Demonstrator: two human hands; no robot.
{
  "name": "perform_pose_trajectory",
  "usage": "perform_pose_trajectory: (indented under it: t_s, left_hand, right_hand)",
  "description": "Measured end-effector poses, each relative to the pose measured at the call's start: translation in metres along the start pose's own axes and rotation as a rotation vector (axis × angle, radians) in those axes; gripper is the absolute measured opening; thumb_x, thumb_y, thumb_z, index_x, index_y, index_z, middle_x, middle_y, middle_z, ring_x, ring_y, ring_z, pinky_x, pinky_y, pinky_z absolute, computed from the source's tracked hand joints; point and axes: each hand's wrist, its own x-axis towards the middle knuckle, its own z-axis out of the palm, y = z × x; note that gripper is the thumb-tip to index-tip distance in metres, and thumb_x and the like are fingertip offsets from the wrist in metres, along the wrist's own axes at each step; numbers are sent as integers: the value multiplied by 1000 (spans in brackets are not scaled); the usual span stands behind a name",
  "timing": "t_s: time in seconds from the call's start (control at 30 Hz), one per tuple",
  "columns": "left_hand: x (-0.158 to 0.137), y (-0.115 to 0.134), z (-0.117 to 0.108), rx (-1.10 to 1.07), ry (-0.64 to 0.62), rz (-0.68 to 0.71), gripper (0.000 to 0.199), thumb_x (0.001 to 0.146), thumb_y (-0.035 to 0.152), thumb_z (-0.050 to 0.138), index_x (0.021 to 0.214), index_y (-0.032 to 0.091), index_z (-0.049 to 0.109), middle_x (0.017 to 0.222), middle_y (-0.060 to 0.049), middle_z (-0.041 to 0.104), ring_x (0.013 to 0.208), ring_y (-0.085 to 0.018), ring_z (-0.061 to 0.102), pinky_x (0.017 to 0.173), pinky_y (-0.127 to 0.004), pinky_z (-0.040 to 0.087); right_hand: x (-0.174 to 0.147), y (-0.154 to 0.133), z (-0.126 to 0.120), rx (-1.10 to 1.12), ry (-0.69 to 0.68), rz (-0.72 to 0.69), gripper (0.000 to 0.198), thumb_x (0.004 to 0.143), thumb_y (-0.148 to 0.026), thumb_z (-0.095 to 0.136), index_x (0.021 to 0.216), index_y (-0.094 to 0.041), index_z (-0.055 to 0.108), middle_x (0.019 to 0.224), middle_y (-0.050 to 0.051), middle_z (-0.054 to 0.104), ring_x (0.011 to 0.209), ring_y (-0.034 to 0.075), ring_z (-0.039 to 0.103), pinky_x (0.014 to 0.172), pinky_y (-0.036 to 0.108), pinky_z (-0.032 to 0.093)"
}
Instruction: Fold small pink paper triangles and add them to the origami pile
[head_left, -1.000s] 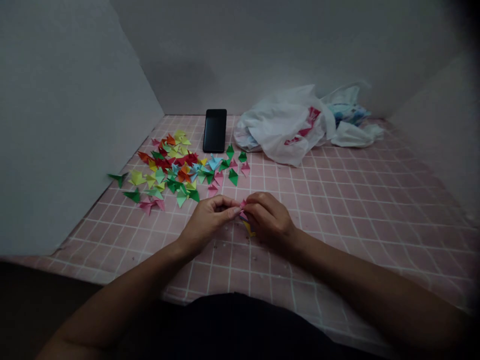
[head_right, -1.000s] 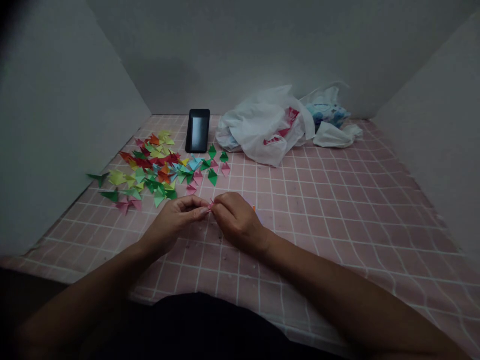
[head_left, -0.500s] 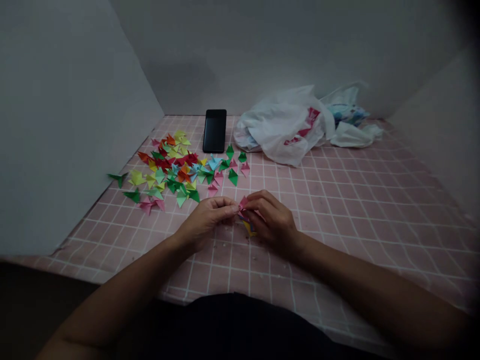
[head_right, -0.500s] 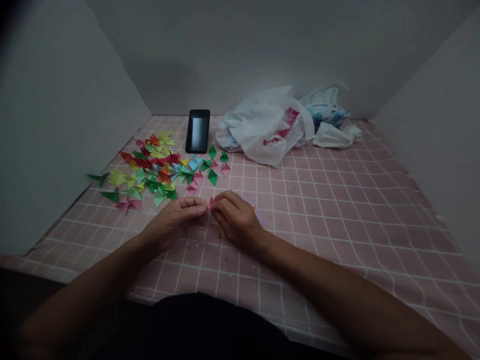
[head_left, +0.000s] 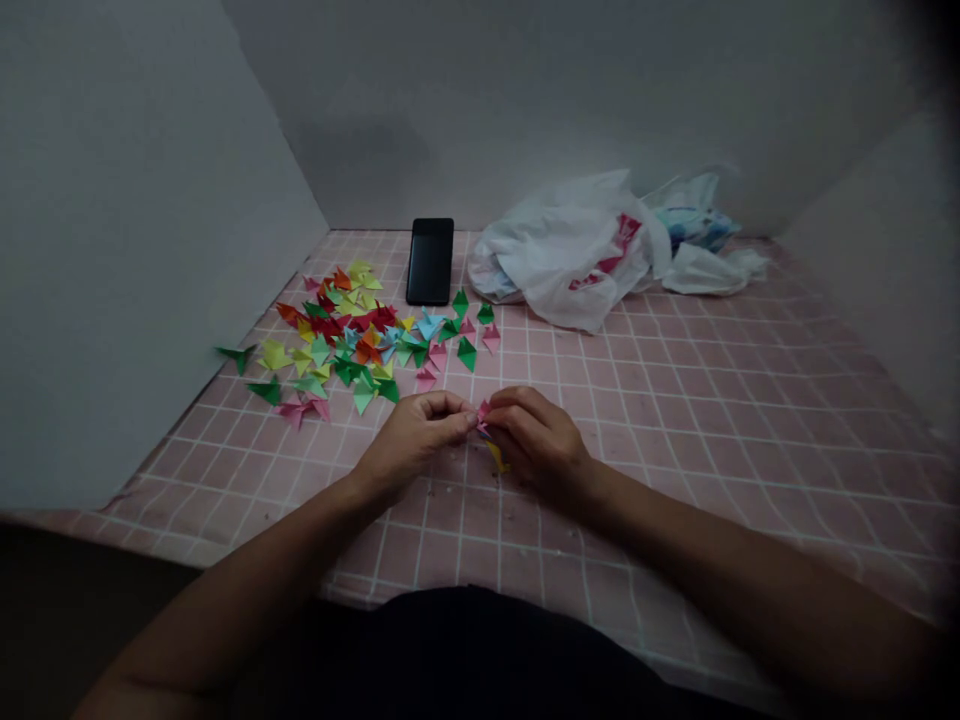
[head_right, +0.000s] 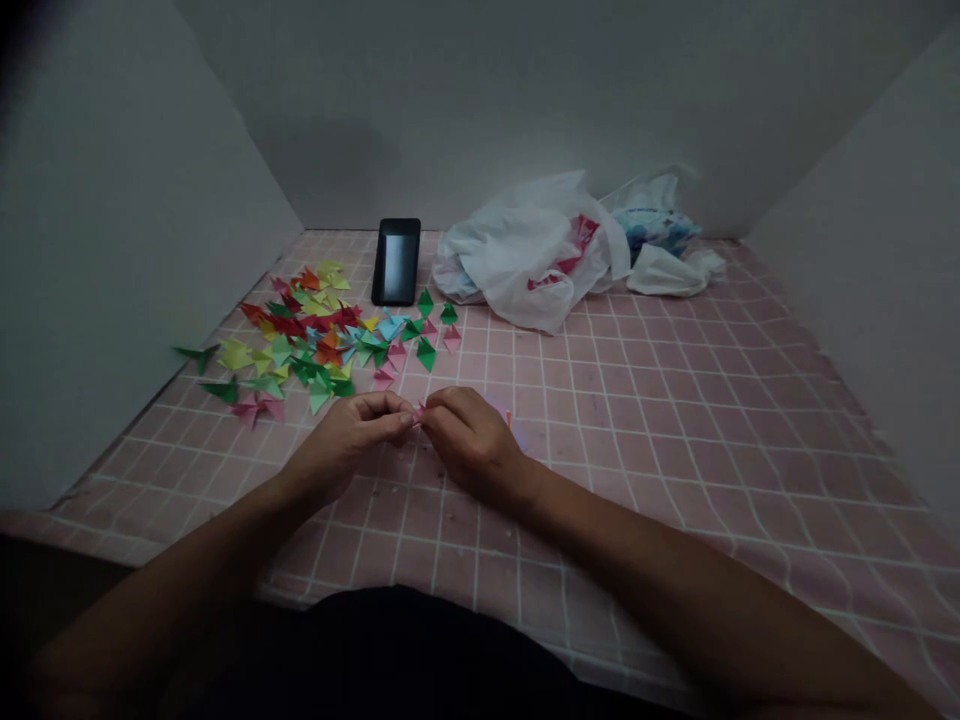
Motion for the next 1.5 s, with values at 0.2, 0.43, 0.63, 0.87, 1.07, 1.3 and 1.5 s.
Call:
perform_pose_trajectory:
  t_s: [0.2,0.43,0.63,0.87,1.07,1.3,1.5]
  left_hand:
    - [0,-2,2,-161,-37,-27,18,73,29,71,68,15,62,62,3,55,59,-9,47,62,-23,36]
    - [0,-3,6,-329,-73,-58,14,73,26,73,72,14,65,66,2,57,62,-9,50,63,-22,39]
    - [-1,-3,6,-349,-76,-55,13,73,25,72,70,14,65,68,1,55,63,-9,50,64,-22,40]
    - [-1,-6,5,-322,-95,-49,18,77,30,71,71,14,66,68,1,57,63,-9,50,65,-23,39]
    - [-1,-6,6,-227,-59,19,16,74,28,75,70,15,65,65,3,57,62,-9,48,65,-23,37]
    - [0,-8,4,-179,-55,59,12,74,26,74,73,16,68,67,2,59,64,-10,50,67,-24,38]
    - [1,-8,2,-162,-28,80,9,76,24,70,79,15,68,68,2,58,65,-10,51,69,-25,39]
  right_hand:
    - [3,-5,-3,61,8,109,11,93,-9,51,92,-18,57,90,8,61,87,19,61,74,33,54]
    - [6,-7,-2,154,56,201,12,90,-7,55,89,-19,58,86,5,61,82,18,60,71,33,51]
    - [6,-7,-2,147,56,198,12,90,-8,55,90,-19,58,86,5,60,83,18,60,72,33,50]
    - [5,-7,-2,146,45,197,12,90,-6,55,89,-18,57,86,6,60,83,17,59,72,33,50]
    - [5,-7,-2,151,39,194,10,91,-10,55,90,-19,57,87,5,60,83,17,59,71,32,50]
    - [6,-7,-2,169,50,212,10,91,-10,56,87,-19,56,84,5,59,80,17,58,70,32,50]
    - [6,-6,-1,174,63,248,10,89,-9,59,85,-18,58,82,4,60,79,17,58,69,32,48]
